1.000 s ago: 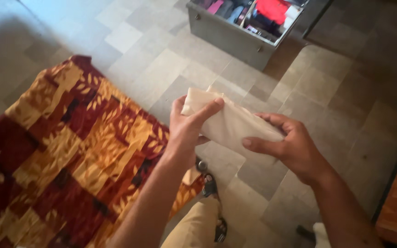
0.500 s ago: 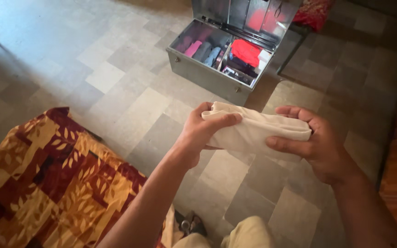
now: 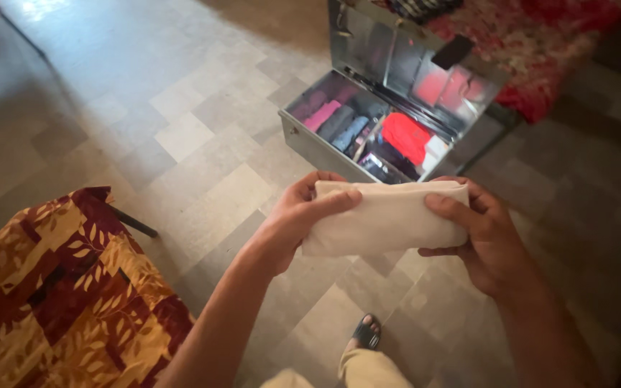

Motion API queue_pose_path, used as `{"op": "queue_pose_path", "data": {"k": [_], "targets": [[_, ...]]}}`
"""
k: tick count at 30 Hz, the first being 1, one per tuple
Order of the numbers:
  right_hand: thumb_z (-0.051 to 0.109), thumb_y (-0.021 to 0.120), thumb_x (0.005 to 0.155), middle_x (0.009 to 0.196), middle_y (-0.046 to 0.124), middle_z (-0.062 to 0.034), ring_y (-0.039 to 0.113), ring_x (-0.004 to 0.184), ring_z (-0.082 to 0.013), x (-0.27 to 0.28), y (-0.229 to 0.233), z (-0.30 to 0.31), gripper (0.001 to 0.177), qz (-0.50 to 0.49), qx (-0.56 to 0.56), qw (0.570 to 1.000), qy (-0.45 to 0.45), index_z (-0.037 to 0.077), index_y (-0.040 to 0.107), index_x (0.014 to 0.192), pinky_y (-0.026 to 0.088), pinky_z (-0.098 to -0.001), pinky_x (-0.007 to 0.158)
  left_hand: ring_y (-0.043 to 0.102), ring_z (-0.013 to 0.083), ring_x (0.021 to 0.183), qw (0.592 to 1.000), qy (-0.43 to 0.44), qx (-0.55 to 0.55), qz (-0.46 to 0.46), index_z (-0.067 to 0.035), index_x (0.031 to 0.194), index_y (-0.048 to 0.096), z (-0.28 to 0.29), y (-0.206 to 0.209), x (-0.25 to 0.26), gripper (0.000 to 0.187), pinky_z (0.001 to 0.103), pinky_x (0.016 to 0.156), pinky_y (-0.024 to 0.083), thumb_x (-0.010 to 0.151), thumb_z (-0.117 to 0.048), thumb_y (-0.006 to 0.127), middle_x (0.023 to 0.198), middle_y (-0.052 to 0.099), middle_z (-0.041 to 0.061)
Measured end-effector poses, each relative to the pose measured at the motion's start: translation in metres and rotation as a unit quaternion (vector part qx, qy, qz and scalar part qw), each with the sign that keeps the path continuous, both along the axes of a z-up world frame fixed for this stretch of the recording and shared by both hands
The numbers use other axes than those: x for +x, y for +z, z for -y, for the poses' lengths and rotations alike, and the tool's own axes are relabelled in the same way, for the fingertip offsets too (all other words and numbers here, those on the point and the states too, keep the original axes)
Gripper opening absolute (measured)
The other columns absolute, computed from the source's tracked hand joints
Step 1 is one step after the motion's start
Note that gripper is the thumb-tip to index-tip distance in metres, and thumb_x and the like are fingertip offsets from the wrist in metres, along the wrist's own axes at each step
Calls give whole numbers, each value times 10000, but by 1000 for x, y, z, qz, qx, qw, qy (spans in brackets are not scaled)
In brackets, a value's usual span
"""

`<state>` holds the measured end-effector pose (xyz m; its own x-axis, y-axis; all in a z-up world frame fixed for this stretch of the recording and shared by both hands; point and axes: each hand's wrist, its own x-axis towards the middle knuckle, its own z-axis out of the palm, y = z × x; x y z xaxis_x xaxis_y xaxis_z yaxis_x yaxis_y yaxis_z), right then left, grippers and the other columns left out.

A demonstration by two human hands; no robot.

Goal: The person folds a white t-shirt and a white tank top on a patterned bedspread, then places them into a metal storage box. The person also briefly handles a small box of soap.

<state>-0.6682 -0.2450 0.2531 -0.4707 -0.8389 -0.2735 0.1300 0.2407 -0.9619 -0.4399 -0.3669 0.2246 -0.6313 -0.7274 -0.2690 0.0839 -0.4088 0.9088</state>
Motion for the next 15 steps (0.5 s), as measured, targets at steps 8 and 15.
{"op": "queue_pose_path", "data": {"k": [8,15], "targets": [[218,745,913,982,709,-56,693,830,-158,-65,12,107,270,-12,-40,995,92,77,662,1127,605,-334,644,729,172,785,996,85,-11,34,-72,1119,734,57,22,-54,471,333,647,606,733,-328,823,942,757,79],[215,734,866,916,709,-70,710,710,-175,-73,5,209,231,17,-37,993,107,83,647,1034,599,-379,476,735,178,806,990,144,4,6,-40,1127,734,141,11,-65,457,333,680,612,752,-283,826,967,770,97]]}}
